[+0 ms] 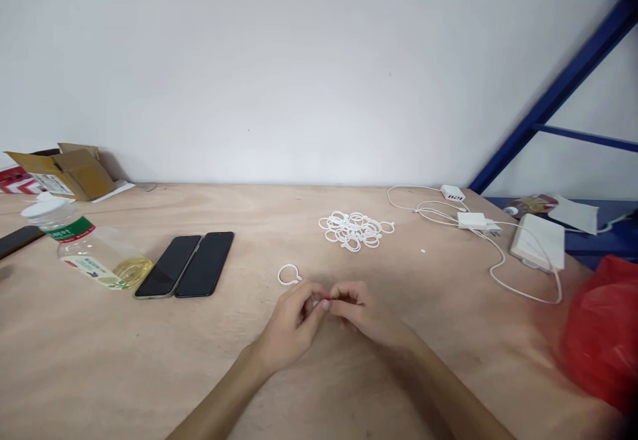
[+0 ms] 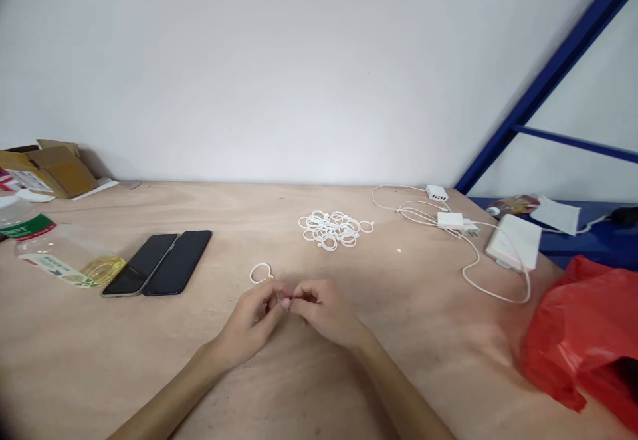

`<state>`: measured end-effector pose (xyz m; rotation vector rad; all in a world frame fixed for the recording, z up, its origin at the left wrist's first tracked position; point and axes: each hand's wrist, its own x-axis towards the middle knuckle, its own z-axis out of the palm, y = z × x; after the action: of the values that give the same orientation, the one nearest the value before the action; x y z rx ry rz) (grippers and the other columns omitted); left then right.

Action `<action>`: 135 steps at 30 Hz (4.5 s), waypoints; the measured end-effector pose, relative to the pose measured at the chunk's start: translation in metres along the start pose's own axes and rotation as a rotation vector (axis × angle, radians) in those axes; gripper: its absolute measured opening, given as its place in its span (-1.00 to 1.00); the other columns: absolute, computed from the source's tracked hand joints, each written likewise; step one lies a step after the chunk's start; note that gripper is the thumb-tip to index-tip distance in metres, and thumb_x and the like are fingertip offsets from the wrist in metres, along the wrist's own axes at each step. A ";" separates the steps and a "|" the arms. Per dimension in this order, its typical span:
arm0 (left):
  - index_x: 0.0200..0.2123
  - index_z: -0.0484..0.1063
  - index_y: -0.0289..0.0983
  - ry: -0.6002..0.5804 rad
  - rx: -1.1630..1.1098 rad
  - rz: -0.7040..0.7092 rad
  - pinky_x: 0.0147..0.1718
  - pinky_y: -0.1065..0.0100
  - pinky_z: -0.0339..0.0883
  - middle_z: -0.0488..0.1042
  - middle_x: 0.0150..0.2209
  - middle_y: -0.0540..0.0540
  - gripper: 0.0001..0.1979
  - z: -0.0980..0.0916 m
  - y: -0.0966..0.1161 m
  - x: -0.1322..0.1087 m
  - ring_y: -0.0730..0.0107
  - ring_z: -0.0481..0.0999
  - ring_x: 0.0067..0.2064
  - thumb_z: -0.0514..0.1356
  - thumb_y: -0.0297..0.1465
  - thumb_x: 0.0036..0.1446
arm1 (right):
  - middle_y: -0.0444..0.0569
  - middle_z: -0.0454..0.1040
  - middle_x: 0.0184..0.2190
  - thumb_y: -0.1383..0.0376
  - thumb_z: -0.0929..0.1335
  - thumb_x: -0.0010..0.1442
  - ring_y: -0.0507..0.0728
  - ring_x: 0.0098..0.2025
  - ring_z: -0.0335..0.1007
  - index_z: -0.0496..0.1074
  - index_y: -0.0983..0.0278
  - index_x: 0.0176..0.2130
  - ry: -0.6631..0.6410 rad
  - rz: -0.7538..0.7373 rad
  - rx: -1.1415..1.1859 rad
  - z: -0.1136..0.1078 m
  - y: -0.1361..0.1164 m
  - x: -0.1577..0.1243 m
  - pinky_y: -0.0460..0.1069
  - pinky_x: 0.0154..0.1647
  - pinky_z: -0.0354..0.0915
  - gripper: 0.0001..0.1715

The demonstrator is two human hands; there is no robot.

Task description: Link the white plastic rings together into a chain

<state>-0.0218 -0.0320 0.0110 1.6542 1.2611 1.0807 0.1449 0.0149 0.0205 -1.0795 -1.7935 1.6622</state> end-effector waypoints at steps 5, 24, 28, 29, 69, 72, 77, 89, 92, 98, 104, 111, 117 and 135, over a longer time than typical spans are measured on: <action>-0.33 0.35 -0.28 -0.090 -0.452 -0.242 -0.44 0.44 0.06 0.42 -0.42 -0.01 -0.76 0.006 -0.001 0.002 0.48 0.28 -0.42 0.15 -0.20 0.14 | -0.19 0.41 -0.58 0.12 0.44 -0.02 -0.08 -0.68 0.11 0.36 0.26 -0.24 -0.052 0.102 0.429 -0.007 0.005 -0.008 -0.15 -0.70 0.01 -0.63; -0.54 0.26 -0.32 -0.103 -1.435 -0.598 -0.43 0.42 0.15 0.13 -0.49 0.02 -0.86 0.010 0.013 -0.002 0.56 0.09 -0.51 0.13 -0.46 0.04 | -0.27 0.12 -0.65 0.44 0.35 -0.20 -0.11 -0.65 -0.14 0.21 0.27 -0.58 -0.176 0.041 0.974 0.005 0.011 -0.006 -0.12 -0.64 -0.17 -0.82; -0.56 0.28 -0.31 -0.061 -1.287 -0.513 -0.41 0.39 0.15 0.16 -0.49 0.02 -0.79 0.007 0.011 0.003 0.53 0.11 -0.50 0.12 -0.39 0.10 | -0.24 0.15 -0.62 0.43 0.35 -0.19 -0.09 -0.61 -0.12 0.27 0.27 -0.57 -0.074 0.006 0.926 0.011 0.006 -0.007 -0.11 -0.60 -0.11 -0.87; -0.54 0.33 -0.31 -0.043 -1.172 -0.466 -0.41 0.40 0.14 0.18 -0.49 0.02 -0.80 0.005 0.009 0.004 0.53 0.11 -0.50 0.14 -0.37 0.10 | -0.22 0.21 -0.59 0.41 0.35 -0.19 -0.08 -0.60 -0.09 0.33 0.27 -0.53 -0.054 0.011 0.876 0.011 0.005 -0.007 -0.11 -0.60 -0.11 -0.90; -0.40 0.30 -0.29 -0.123 -0.567 -0.294 -0.46 0.43 0.00 0.27 -0.50 0.05 -0.69 -0.003 0.004 0.002 0.53 0.13 -0.48 0.16 -0.13 0.12 | -0.10 0.19 -0.37 0.16 0.31 0.12 -0.03 -0.46 0.07 0.41 0.30 -0.56 0.077 -0.055 0.192 0.017 -0.001 -0.010 -0.09 -0.53 -0.01 -0.67; -0.44 0.26 -0.29 -0.213 -0.666 -0.341 -0.42 0.42 0.03 0.21 -0.51 0.05 -0.69 -0.006 0.006 0.001 0.52 0.15 -0.44 0.20 -0.17 0.11 | -0.13 0.20 -0.42 0.19 0.36 0.04 -0.05 -0.50 0.05 0.36 0.30 -0.57 -0.007 0.021 0.331 0.018 -0.002 -0.011 -0.10 -0.57 -0.07 -0.73; -0.40 0.26 -0.28 -0.175 -0.679 -0.340 -0.45 0.42 -0.01 0.16 -0.53 0.09 -0.68 -0.004 0.006 0.000 0.56 0.09 -0.49 0.18 -0.14 0.11 | -0.21 0.16 -0.61 0.19 0.40 -0.05 -0.07 -0.58 -0.07 0.31 0.29 -0.52 0.049 0.113 0.572 0.017 -0.003 -0.010 -0.10 -0.60 -0.20 -0.76; -0.40 0.30 -0.31 -0.201 -1.000 -0.415 -0.55 0.46 -0.06 0.33 -0.46 0.03 -0.82 -0.002 0.010 0.001 0.70 0.02 -0.61 0.25 -0.36 0.07 | -0.10 0.38 -0.56 0.16 0.35 0.06 -0.12 -0.70 -0.03 0.37 0.33 -0.54 -0.058 0.083 0.769 0.011 0.000 -0.011 -0.09 -0.69 -0.25 -0.70; -0.49 0.28 -0.31 -0.229 -1.148 -0.496 -0.56 0.47 -0.02 0.23 -0.54 0.05 -0.78 -0.003 0.011 0.000 0.65 0.06 -0.60 0.24 -0.34 0.05 | -0.15 0.29 -0.64 0.20 0.35 0.07 -0.10 -0.69 0.00 0.33 0.32 -0.55 -0.141 0.081 0.864 0.015 0.000 -0.011 -0.10 -0.69 -0.20 -0.72; -0.52 0.30 -0.32 -0.048 -1.301 -0.452 -0.45 0.51 0.13 0.17 -0.53 0.04 -0.88 0.005 0.011 -0.002 0.58 0.11 -0.51 0.23 -0.51 -0.06 | -0.24 0.16 -0.68 0.42 0.36 -0.15 -0.10 -0.67 0.06 0.21 0.30 -0.64 -0.053 -0.011 0.952 0.029 0.004 -0.004 -0.10 -0.61 -0.10 -0.80; -0.55 0.34 -0.31 -0.088 -1.134 -0.384 -0.40 0.43 0.16 0.22 -0.51 0.01 -0.85 0.003 0.010 0.003 0.52 0.16 -0.47 0.21 -0.40 0.00 | -0.22 0.17 -0.65 0.38 0.33 -0.14 -0.07 -0.67 0.09 0.21 0.28 -0.65 -0.070 -0.020 0.909 0.021 0.006 -0.001 -0.07 -0.60 -0.09 -0.82; -0.37 0.54 -0.22 0.151 0.090 0.080 -0.09 0.25 0.18 0.37 -0.24 -0.13 -0.85 -0.017 -0.008 0.004 0.26 0.33 -0.18 0.17 -0.32 0.11 | -0.03 0.41 -0.35 0.25 0.32 0.00 0.08 -0.39 0.29 0.46 0.28 -0.25 0.612 -0.121 -0.143 -0.010 0.023 0.017 -0.03 -0.39 0.20 -0.73; -0.19 0.52 -0.14 0.195 0.336 0.088 -0.07 0.17 0.21 0.33 -0.14 -0.15 -0.75 -0.015 -0.018 0.003 0.24 0.34 -0.19 0.15 -0.45 0.05 | 0.18 0.32 -0.02 0.27 0.23 0.19 0.26 0.00 0.27 0.26 0.31 0.13 0.700 -0.020 -0.852 -0.033 0.040 0.039 0.09 -0.06 0.20 -0.49; -0.29 0.47 -0.30 0.048 -0.262 -0.178 -0.49 0.43 0.10 0.40 -0.47 -0.01 -0.68 0.003 -0.007 0.005 0.50 0.23 -0.51 0.09 -0.17 0.19 | -0.20 0.30 -0.57 0.20 0.42 -0.06 -0.12 -0.65 0.00 0.29 0.29 -0.47 -0.006 0.136 0.656 0.011 0.003 0.002 -0.12 -0.65 -0.22 -0.73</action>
<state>-0.0207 -0.0256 0.0050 1.3026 1.2141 1.1278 0.1363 0.0095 0.0155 -0.8959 -1.0493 2.1150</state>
